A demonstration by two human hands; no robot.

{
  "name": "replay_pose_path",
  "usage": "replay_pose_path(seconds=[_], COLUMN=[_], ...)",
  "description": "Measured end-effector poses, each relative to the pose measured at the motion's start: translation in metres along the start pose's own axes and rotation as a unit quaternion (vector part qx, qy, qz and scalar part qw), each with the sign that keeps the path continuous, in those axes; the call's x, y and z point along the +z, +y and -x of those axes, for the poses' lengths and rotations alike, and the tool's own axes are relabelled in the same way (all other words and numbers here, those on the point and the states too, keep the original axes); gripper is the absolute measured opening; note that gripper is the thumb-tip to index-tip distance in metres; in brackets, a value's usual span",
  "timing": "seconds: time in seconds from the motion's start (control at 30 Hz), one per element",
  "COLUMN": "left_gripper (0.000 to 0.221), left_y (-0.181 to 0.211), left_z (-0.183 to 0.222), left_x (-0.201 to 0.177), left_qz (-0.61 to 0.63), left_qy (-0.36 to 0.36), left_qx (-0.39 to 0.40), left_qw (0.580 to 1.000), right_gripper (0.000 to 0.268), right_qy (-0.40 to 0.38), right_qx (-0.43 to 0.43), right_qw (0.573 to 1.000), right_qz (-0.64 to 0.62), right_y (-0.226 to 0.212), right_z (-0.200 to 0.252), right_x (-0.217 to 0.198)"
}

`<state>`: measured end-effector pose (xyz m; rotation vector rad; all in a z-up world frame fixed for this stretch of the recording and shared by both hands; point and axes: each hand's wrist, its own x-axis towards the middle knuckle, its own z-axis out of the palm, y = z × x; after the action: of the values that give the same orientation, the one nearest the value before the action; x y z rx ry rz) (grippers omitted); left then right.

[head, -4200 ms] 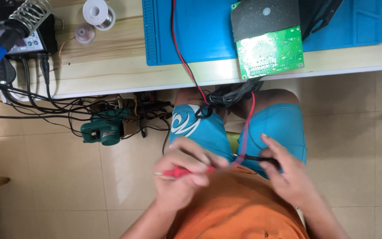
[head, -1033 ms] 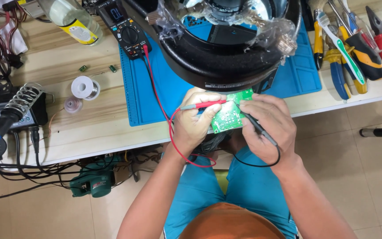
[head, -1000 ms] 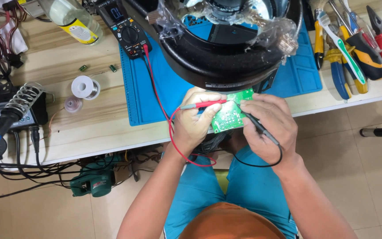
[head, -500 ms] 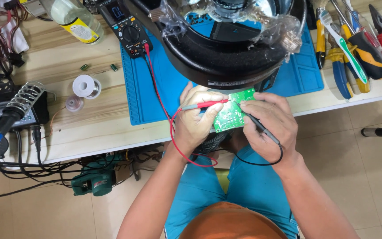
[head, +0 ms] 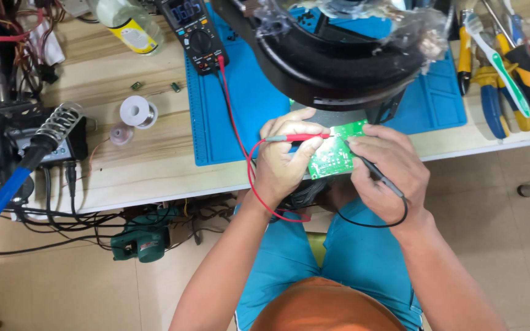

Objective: Testing a circuit board with a digital multimeter to diagnose electronic faults.

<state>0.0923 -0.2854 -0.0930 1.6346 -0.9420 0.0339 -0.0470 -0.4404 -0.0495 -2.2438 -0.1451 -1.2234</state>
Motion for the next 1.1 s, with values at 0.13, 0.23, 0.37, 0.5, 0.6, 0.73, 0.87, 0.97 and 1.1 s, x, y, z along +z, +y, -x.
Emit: replay_pose_path(seconds=[0.13,0.23,0.37,0.5,0.6,0.73,0.87,0.97,1.1], left_gripper=[0.015,0.011,0.013,0.011,0.011,0.013,0.015,0.016,0.015], left_y=[0.0004,-0.002,-0.0006,0.0015,0.0005,-0.0011,-0.0001,0.0019,0.0029], left_z=[-0.0005,-0.002,-0.0014,-0.0022,-0.0017,-0.0008,0.0,0.0003,0.0004], left_x=[0.0024,-0.0023,-0.0017,-0.0025,-0.0016,-0.0022,-0.0006,-0.0011,-0.0009], left_qz=[-0.004,0.003,-0.001,0.0,0.0,-0.008,-0.009,-0.012,-0.006], left_qy=[0.001,-0.001,0.0,0.001,0.001,-0.001,0.002,0.007,0.009], left_qx=[-0.004,-0.002,-0.004,0.001,-0.001,-0.006,-0.009,-0.006,-0.009], left_qw=[1.0,1.0,1.0,1.0,1.0,1.0,1.0,1.0,1.0], right_gripper=[0.011,0.01,0.011,0.011,0.011,0.012,0.012,0.011,0.01], right_qy=[0.006,0.012,0.012,0.011,0.01,0.008,0.006,0.004,0.002], right_qx=[0.004,0.002,0.002,0.002,0.002,0.0,0.0,-0.003,-0.01], right_qw=[1.0,1.0,1.0,1.0,1.0,1.0,1.0,1.0,1.0], right_qz=[-0.01,-0.014,-0.011,-0.003,-0.002,-0.002,0.002,0.002,0.01], right_y=[0.0002,0.0011,0.0019,0.0017,0.0021,0.0024,0.0023,0.0019,0.0], right_z=[0.0011,0.0013,0.0031,0.003,0.0035,0.0024,0.003,0.0028,0.0003], right_x=[0.0008,0.0012,0.0018,0.002,0.0017,0.0022,0.0025,0.003,0.0029])
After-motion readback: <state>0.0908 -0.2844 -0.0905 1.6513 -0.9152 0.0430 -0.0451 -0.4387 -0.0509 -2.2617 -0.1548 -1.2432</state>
